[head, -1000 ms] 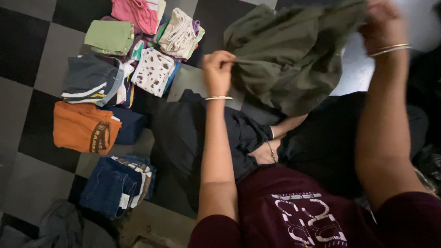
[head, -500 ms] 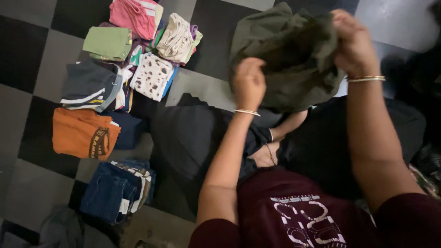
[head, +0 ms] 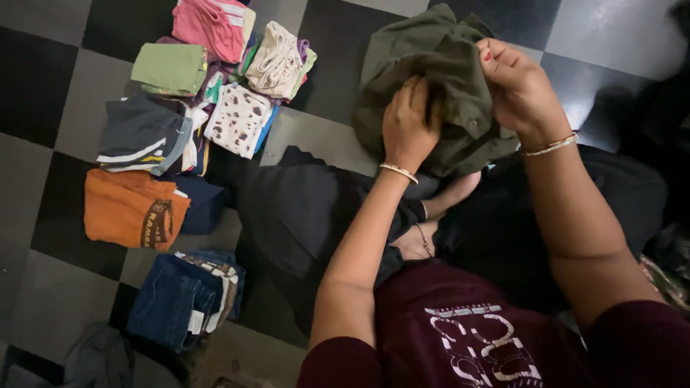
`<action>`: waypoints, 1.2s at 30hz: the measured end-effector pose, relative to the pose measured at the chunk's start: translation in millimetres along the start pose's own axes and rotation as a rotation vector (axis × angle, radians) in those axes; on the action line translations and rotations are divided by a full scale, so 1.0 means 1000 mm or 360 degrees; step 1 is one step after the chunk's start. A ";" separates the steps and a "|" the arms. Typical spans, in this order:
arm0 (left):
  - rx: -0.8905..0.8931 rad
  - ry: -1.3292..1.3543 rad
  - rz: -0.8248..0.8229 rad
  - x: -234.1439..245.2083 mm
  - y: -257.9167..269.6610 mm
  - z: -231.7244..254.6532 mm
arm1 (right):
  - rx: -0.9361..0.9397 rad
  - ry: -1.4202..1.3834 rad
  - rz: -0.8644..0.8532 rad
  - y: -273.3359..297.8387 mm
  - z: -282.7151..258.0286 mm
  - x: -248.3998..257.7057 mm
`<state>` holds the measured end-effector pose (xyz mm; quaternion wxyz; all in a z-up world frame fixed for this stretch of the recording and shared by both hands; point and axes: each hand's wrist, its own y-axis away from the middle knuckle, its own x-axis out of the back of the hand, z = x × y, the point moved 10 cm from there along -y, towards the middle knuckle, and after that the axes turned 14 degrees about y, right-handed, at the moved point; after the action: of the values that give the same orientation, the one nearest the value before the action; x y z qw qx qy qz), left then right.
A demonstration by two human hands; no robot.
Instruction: The person sits on a checkered floor and folds several garments one by one. They fold a light green cloth, a dark blue drawstring bag, a pair of blue jeans, and an olive green shirt, placing each folded item into a growing stack.
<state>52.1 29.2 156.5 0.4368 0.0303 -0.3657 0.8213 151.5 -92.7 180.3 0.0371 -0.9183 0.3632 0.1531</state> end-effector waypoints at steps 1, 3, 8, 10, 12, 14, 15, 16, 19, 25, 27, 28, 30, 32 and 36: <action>-0.0005 0.0060 0.0008 0.004 -0.005 0.000 | -0.0017 -0.0015 -0.0001 0.000 0.004 0.005; 0.0055 0.0222 0.0043 0.013 -0.016 -0.001 | -0.0058 -0.0040 -0.0002 0.000 0.011 0.019; 0.0440 0.0849 -0.0254 0.020 -0.048 -0.011 | 0.0322 0.0762 0.0471 -0.001 -0.021 0.085; 0.0225 0.0727 -0.0444 0.018 -0.067 0.011 | 0.0447 0.1084 0.0638 0.003 -0.035 0.088; 0.0080 0.0721 -0.0521 0.017 -0.087 0.028 | 0.0598 0.1456 0.0766 0.010 -0.048 0.069; 0.0010 0.0832 -0.0487 0.016 -0.109 0.035 | 0.0878 0.1616 0.0835 0.026 -0.072 0.041; 0.0031 0.0783 -0.0415 0.018 -0.118 0.033 | 0.1018 0.1694 0.0864 0.036 -0.081 0.023; 0.0047 0.0735 -0.0343 0.018 -0.127 0.030 | 0.0909 0.1556 0.0818 0.036 -0.077 0.012; 0.0151 0.0713 -0.0240 0.012 -0.140 0.017 | 0.0553 0.1238 0.0583 0.031 -0.053 -0.022; 0.0768 0.1583 -0.0054 -0.022 -0.151 -0.061 | -0.0544 0.2651 -0.0046 -0.003 0.029 -0.029; 0.0960 0.1871 0.0172 -0.014 -0.145 -0.100 | -0.0654 0.2161 -0.0126 0.004 0.029 -0.010; 0.1078 0.2064 0.0310 -0.007 -0.137 -0.120 | -0.0704 0.1907 -0.0167 0.010 0.027 -0.003; 0.1282 0.2169 0.0423 -0.009 -0.120 -0.137 | -0.0414 0.1412 -0.0032 0.018 -0.005 0.004; 0.1449 0.2000 0.0363 -0.015 -0.093 -0.130 | 0.0054 0.1852 0.0321 0.025 -0.050 0.006; 0.0732 0.1182 0.0302 0.012 -0.061 -0.039 | 0.0962 0.2201 0.0466 0.054 -0.116 -0.022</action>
<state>100.4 83.5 168.2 0.4430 -0.2040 0.0069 0.8730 129.2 -138.1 299.4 0.0302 -0.6977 0.4476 -0.5586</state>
